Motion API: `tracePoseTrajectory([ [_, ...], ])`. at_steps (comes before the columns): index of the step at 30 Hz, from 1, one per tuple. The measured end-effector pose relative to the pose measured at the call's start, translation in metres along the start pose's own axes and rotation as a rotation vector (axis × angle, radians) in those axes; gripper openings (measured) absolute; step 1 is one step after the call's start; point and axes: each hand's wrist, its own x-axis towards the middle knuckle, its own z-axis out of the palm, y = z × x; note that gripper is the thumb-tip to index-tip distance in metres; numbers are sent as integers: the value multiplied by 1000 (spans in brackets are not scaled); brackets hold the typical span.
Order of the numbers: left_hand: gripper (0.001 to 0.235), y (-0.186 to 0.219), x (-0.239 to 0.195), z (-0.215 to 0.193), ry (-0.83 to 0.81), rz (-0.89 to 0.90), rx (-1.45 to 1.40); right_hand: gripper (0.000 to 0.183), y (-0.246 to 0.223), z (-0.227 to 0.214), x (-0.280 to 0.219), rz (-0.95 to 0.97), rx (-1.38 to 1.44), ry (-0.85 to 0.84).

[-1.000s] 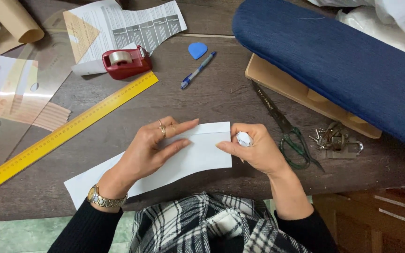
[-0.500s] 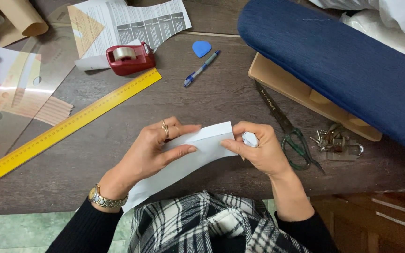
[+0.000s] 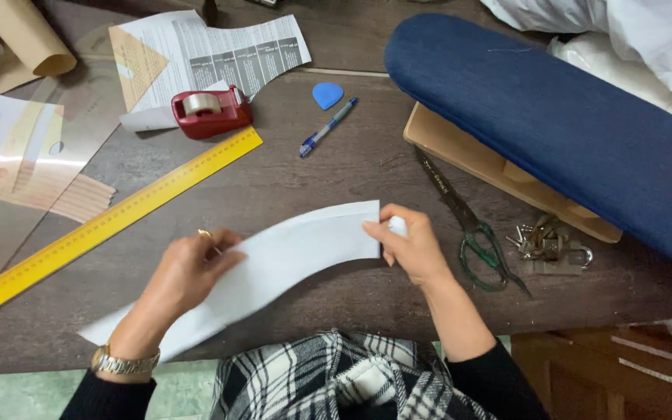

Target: The person uses a ruler and a pen to draw straight lines on a piece of white paper. They then use scissors to cut the paper along the drawn lines. Finally, the person folds the cut paper and applies a piece of tape to secure the fold.

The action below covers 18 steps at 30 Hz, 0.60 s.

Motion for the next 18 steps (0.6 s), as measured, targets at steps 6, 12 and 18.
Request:
tracePoseTrajectory([
  [6, 23, 4, 41, -6, 50, -14, 307, 24, 11, -2, 30, -92, -390, 73],
  [12, 27, -5, 57, 5, -48, -52, 421, 44, 13, -20, 80, -278, -1101, 201],
  [18, 28, -27, 58, 4, 90, -3, 245, 36, 5, -20, 114, -639, -1444, 130],
])
